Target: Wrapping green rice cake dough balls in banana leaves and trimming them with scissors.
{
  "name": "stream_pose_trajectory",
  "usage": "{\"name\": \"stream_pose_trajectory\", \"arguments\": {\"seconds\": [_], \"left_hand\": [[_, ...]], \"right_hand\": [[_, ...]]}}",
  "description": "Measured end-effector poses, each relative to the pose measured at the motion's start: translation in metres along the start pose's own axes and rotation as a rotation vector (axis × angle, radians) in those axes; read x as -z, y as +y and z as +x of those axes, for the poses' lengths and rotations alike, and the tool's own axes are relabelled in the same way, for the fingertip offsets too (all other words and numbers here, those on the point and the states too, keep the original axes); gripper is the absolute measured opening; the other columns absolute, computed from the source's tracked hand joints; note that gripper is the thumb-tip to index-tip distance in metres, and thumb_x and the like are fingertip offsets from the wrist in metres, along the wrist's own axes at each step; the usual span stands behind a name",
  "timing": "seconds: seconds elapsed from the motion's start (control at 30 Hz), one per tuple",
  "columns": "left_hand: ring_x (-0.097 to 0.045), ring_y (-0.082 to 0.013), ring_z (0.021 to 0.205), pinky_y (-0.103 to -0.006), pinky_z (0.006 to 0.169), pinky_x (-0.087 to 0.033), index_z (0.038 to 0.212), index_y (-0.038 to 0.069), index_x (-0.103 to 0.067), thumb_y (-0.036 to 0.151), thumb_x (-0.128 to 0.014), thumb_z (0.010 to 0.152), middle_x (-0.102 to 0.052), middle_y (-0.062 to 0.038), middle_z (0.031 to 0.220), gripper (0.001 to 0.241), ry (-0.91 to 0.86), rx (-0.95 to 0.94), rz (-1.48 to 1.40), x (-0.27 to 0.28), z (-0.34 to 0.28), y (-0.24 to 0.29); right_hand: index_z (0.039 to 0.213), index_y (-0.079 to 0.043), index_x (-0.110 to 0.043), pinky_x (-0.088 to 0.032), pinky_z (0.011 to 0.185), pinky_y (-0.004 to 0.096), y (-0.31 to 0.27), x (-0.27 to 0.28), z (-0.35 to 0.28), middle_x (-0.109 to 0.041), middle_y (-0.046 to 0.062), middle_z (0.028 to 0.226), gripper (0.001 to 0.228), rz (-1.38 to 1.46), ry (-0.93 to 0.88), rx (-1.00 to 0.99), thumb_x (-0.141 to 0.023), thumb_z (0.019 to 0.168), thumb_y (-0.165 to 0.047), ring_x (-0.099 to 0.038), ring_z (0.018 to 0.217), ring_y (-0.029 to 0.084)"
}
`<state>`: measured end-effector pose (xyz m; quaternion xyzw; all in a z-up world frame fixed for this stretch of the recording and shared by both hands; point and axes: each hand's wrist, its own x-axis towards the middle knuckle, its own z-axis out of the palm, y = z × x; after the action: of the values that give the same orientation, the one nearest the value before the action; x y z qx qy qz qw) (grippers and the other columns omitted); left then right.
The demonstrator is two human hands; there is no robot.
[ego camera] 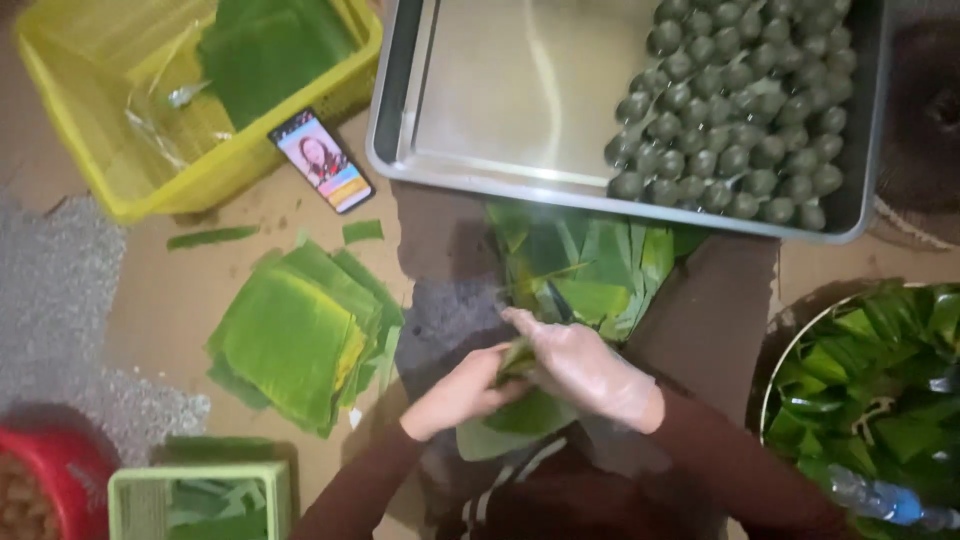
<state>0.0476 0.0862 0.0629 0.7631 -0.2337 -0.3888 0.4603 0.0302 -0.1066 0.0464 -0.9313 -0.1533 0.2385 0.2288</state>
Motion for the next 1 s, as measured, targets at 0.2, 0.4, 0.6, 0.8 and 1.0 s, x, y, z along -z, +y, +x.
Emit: {"name": "stream_pose_trajectory", "arguments": {"seconds": [0.2, 0.4, 0.6, 0.8, 1.0], "left_hand": [[-0.075, -0.0250, 0.098, -0.0335, 0.088, -0.055, 0.124, 0.008, -0.068, -0.003, -0.054, 0.071, -0.078, -0.005, 0.118, 0.056, 0.253, -0.079, 0.072, 0.026, 0.024, -0.017], [-0.054, -0.0154, 0.055, -0.0269, 0.044, -0.044, 0.112, -0.003, -0.061, 0.004, -0.055, 0.095, -0.064, -0.012, 0.082, 0.019, 0.299, 0.225, -0.835, 0.025, 0.048, -0.046], [-0.056, -0.0146, 0.059, -0.0258, 0.044, -0.044, 0.112, -0.004, -0.066, 0.002, -0.058, 0.093, -0.066, -0.010, 0.084, 0.021, 0.297, 0.195, -0.873, 0.013, 0.076, -0.066], [-0.069, -0.0275, 0.052, -0.0337, 0.032, -0.054, 0.119, -0.006, -0.068, 0.007, -0.060, 0.096, -0.071, -0.022, 0.074, 0.028, 0.401, 0.232, -0.875, 0.005, 0.088, -0.099], [-0.072, -0.0307, 0.057, -0.0338, 0.034, -0.056, 0.121, -0.005, -0.066, 0.006, -0.061, 0.095, -0.072, -0.024, 0.079, 0.029, 0.351, 0.186, -0.906, 0.001, 0.096, -0.093]], "right_hand": [[0.103, -0.007, -0.075, -0.054, 0.064, 0.040, 0.111, 0.135, 0.075, -0.075, 0.010, 0.089, 0.020, -0.103, 0.767, 0.020, -0.076, 0.083, -0.005, -0.068, 0.070, 0.029], [0.079, -0.003, -0.063, -0.055, 0.066, 0.047, 0.173, 0.143, 0.150, -0.070, 0.018, 0.083, 0.008, -0.561, 0.685, -0.240, -0.068, 0.077, -0.009, -0.067, 0.071, 0.039], [0.113, -0.007, -0.076, -0.051, 0.051, 0.032, 0.097, 0.148, 0.161, -0.073, 0.004, 0.071, 0.030, -0.135, 0.758, 0.160, -0.075, 0.083, -0.008, -0.064, 0.052, 0.021], [0.111, -0.027, -0.077, -0.058, 0.083, 0.046, 0.140, 0.138, 0.186, -0.078, 0.005, 0.092, 0.035, -0.255, 0.461, -0.295, -0.076, 0.086, -0.052, -0.074, 0.096, 0.032], [0.099, -0.036, -0.076, -0.057, 0.083, 0.035, 0.137, 0.107, 0.201, -0.075, -0.009, 0.083, 0.030, -0.226, 0.467, -0.195, -0.086, 0.074, -0.048, -0.075, 0.091, 0.021]]}}
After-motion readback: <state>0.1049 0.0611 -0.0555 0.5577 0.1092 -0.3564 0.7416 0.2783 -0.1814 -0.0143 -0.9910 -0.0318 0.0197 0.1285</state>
